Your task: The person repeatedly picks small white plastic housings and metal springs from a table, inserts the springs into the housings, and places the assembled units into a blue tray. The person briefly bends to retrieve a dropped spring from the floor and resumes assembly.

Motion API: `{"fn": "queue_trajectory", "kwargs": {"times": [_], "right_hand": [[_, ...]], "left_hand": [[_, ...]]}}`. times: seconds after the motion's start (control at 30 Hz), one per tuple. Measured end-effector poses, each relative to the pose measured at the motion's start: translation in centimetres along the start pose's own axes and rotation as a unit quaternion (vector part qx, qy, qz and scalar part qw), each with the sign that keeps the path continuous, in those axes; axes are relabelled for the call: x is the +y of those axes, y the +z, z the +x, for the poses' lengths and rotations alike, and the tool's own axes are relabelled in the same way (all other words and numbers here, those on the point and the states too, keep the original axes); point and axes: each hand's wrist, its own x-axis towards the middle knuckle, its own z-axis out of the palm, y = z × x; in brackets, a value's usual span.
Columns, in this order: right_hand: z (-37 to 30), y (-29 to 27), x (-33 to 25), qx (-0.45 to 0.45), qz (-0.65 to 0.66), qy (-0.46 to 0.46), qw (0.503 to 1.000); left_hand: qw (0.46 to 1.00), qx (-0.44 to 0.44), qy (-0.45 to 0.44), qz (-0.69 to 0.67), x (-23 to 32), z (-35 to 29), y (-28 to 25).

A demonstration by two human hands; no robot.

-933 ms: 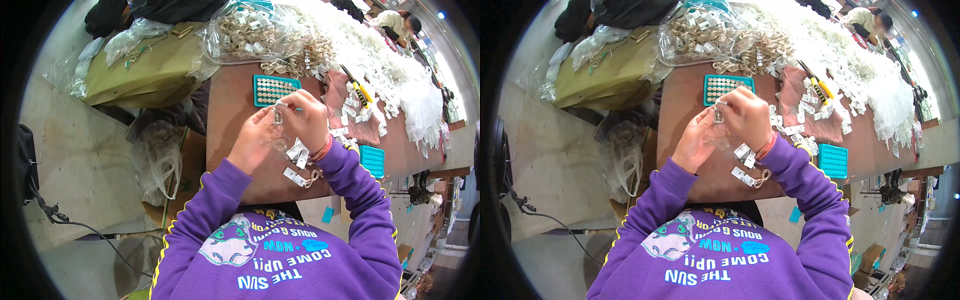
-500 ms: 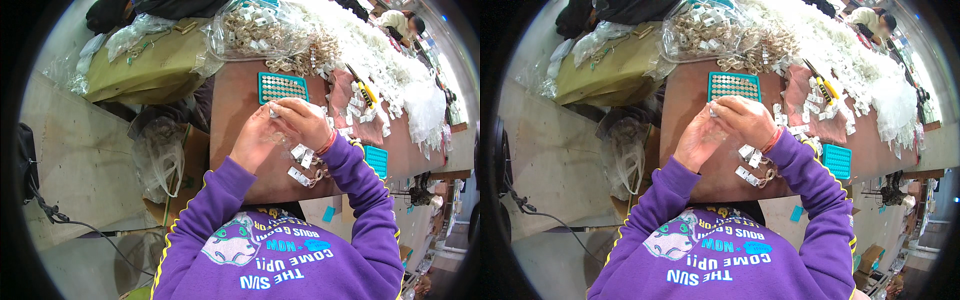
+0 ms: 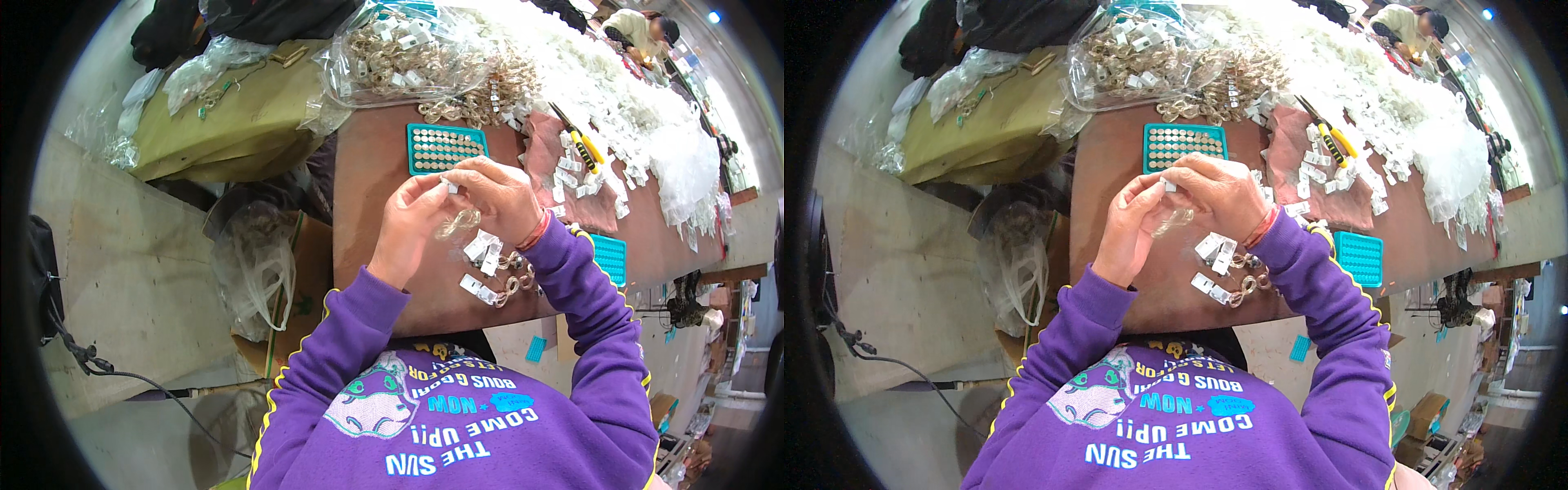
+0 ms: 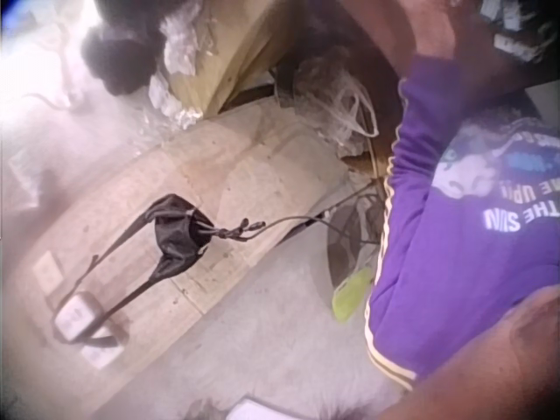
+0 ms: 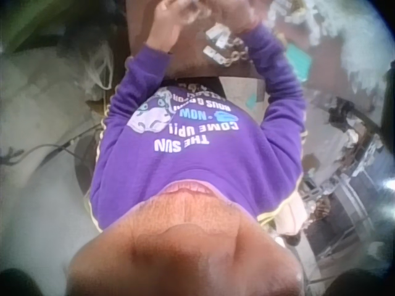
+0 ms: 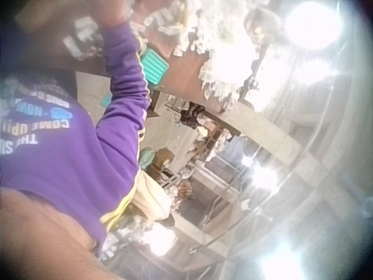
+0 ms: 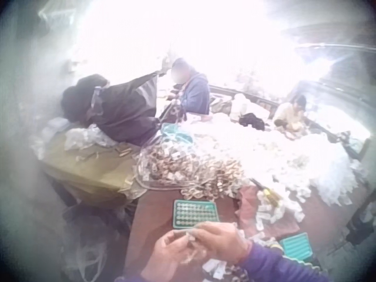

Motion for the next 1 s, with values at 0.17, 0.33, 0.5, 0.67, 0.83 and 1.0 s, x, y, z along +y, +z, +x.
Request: {"fn": "queue_trajectory", "kwargs": {"times": [0.17,0.33,0.5,0.67,0.83,1.0], "right_hand": [[-0.3,-0.2,-0.5,0.000,0.040,0.039,0.998],[-0.4,-0.2,-0.6,-0.009,0.056,0.060,0.997],[-0.5,-0.4,-0.4,-0.004,0.033,0.015,0.999],[-0.5,-0.5,-0.2,-0.014,0.023,-0.001,1.000],[-0.7,-0.4,-0.2,-0.017,-0.005,-0.002,1.000],[-0.3,0.5,-0.5,0.046,0.011,-0.005,0.999]], "left_hand": [[0.996,0.025,0.028,0.082,0.1,0.0,0.5],[0.987,0.054,0.041,0.147,0.2,-0.2,0.6],[0.985,0.066,0.048,0.155,0.0,-0.1,0.8],[0.987,0.059,0.025,0.148,-0.2,0.0,0.6],[0.997,0.017,-0.004,0.076,-0.4,-0.1,0.3],[0.988,-0.041,-0.018,-0.150,-0.6,0.4,-0.5]]}}
